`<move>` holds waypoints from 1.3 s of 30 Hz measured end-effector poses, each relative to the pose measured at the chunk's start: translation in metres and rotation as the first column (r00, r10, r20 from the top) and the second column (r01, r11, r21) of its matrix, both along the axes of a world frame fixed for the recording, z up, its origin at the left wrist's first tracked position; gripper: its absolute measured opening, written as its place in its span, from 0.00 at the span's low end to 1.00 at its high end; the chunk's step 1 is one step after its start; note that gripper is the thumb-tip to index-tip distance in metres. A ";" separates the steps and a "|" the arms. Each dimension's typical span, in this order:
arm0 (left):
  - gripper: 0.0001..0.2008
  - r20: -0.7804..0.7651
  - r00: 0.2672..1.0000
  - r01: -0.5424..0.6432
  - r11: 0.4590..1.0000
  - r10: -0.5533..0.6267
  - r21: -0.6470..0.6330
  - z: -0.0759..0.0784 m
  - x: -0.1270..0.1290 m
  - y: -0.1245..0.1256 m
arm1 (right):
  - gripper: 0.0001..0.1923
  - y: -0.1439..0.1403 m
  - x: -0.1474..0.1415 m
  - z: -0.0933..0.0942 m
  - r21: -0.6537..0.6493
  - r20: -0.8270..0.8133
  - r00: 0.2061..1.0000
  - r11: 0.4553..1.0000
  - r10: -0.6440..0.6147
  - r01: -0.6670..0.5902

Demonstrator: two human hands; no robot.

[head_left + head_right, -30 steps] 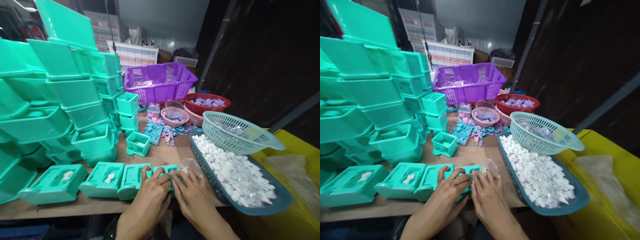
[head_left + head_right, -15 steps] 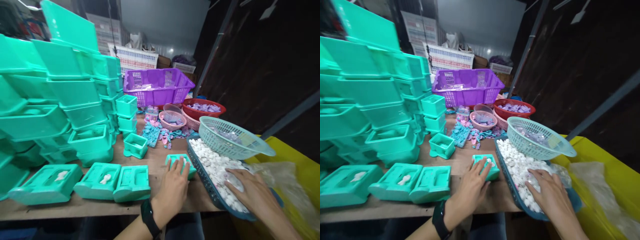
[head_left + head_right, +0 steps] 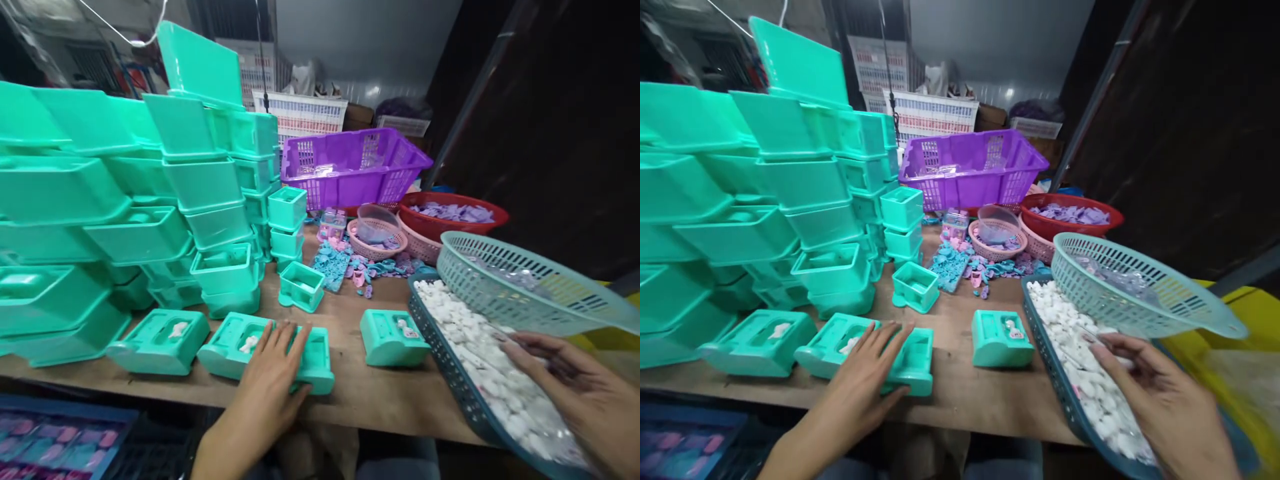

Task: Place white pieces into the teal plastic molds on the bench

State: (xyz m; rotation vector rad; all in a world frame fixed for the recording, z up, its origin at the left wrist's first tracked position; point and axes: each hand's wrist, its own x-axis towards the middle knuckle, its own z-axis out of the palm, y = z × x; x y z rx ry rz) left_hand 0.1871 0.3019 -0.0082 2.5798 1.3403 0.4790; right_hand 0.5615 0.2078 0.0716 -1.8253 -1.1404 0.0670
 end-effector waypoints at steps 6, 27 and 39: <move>0.43 0.185 0.982 0.036 0.999 -0.039 0.018 -0.018 0.045 -0.018 | 0.27 0.032 -0.081 0.004 0.017 -0.375 0.916 0.989 0.141 -0.145; 0.06 0.789 0.605 0.175 0.985 -0.105 -0.002 0.031 0.062 -0.013 | 0.34 0.045 -0.106 -0.026 -0.171 -0.362 0.858 0.879 0.364 -0.445; 0.05 0.600 0.668 0.302 0.897 -0.440 0.322 0.005 0.051 -0.019 | 0.36 0.020 -0.113 -0.051 -0.132 -0.787 0.517 0.728 0.336 -0.673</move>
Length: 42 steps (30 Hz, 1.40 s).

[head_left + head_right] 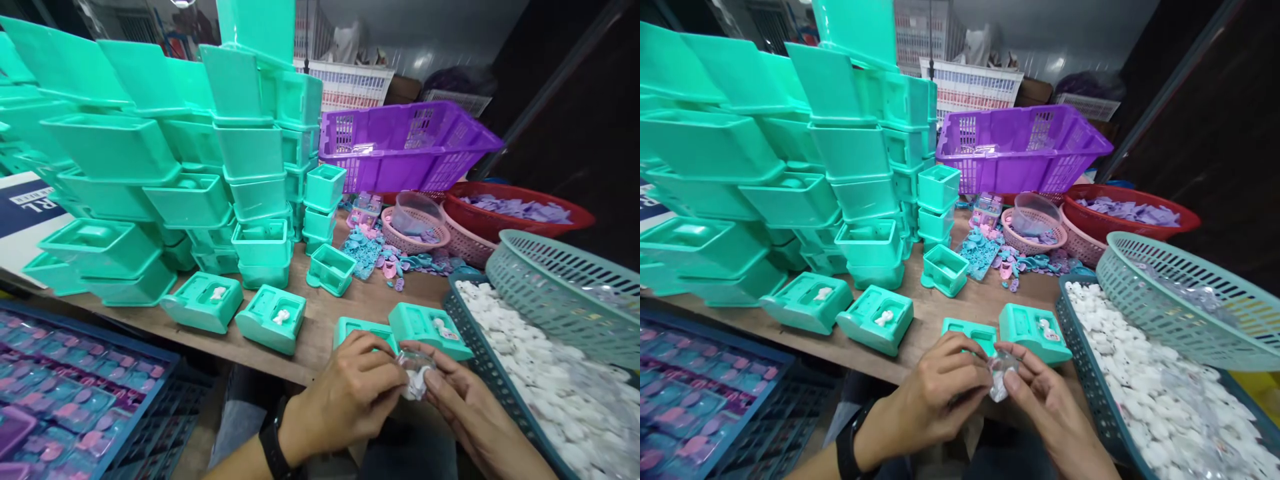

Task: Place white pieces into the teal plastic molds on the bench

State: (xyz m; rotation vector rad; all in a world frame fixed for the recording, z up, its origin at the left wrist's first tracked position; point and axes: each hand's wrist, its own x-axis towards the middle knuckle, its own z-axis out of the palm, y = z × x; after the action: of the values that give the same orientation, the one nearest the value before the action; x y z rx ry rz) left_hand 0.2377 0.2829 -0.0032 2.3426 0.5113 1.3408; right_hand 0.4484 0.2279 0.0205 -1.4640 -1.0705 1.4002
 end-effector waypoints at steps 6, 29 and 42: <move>0.43 -0.519 0.848 -0.245 0.949 0.110 -0.199 0.002 -0.008 0.011 | 0.42 0.019 0.022 -0.022 0.168 0.302 0.952 0.986 -0.045 -0.007; 0.40 -0.522 0.853 -0.219 0.919 0.017 -0.328 0.003 -0.021 0.012 | 0.35 0.028 0.034 -0.043 0.374 0.646 0.759 0.901 -0.085 -0.217; 0.40 -0.510 0.860 -0.185 0.926 -0.009 -0.328 -0.002 -0.020 0.015 | 0.28 0.025 0.035 -0.025 0.355 0.755 0.655 0.859 -0.031 -0.368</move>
State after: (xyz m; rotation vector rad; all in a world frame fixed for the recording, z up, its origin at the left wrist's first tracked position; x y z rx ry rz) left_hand 0.2178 0.2978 -0.0054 2.3455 0.9469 0.5669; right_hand 0.4838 0.2532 -0.0048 -1.5870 -1.9654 0.5008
